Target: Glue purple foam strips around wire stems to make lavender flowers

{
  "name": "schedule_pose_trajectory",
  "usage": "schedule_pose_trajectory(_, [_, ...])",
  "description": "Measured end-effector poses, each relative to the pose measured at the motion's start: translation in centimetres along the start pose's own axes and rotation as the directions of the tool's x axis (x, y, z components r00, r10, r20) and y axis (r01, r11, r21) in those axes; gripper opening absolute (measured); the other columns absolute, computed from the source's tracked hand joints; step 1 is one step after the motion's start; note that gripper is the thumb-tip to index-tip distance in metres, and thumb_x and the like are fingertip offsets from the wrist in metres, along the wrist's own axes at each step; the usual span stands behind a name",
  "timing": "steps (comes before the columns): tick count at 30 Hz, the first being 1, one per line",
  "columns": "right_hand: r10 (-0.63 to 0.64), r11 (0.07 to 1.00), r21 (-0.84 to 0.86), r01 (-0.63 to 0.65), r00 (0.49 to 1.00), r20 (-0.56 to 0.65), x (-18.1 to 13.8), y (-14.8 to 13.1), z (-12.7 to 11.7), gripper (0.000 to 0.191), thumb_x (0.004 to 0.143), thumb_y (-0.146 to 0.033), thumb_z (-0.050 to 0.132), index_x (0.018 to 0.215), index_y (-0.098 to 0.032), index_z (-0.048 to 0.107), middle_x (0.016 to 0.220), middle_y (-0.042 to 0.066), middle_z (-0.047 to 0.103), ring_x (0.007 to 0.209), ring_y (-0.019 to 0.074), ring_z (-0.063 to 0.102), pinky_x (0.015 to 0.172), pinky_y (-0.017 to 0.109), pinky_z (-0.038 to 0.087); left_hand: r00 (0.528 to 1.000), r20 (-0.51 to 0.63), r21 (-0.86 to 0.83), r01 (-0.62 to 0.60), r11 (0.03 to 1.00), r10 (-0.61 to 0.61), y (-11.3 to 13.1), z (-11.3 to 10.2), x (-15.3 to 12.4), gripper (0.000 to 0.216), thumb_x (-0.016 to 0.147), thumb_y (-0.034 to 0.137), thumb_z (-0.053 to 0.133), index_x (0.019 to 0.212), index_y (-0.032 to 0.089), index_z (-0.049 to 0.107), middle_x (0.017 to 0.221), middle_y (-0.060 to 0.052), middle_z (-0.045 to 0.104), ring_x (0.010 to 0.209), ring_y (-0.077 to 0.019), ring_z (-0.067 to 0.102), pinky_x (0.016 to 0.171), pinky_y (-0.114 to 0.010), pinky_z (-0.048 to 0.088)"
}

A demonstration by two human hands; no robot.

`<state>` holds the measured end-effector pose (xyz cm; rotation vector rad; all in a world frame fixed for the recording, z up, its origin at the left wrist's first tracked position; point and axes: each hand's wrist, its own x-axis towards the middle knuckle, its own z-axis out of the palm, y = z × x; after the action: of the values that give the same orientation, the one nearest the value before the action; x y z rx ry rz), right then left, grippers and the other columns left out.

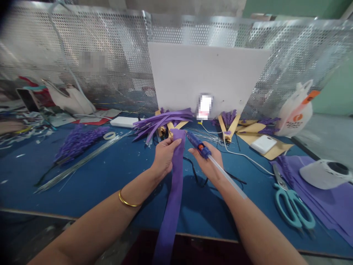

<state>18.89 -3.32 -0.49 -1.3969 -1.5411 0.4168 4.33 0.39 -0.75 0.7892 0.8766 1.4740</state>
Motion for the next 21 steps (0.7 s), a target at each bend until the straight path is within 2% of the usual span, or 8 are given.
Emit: schedule_pose_trajectory(21, [0.003,1.000,-0.020,-0.003,1.000,-0.018,0.08,-0.07,-0.13,0.040,0.072,-0.057,0.063,0.064,-0.020,0.051,0.050,-0.004,0.046,0.047,0.0109,0.041,0.048,0.025,0.035,1.000,-0.018,0.006,0.007,1.000,-0.007,0.14,0.09,-0.13,0.015,0.061,0.023,0.072,0.071,0.013,0.068,0.057,0.001,0.063,0.051,-0.0092,0.054,0.052,-0.021,0.043])
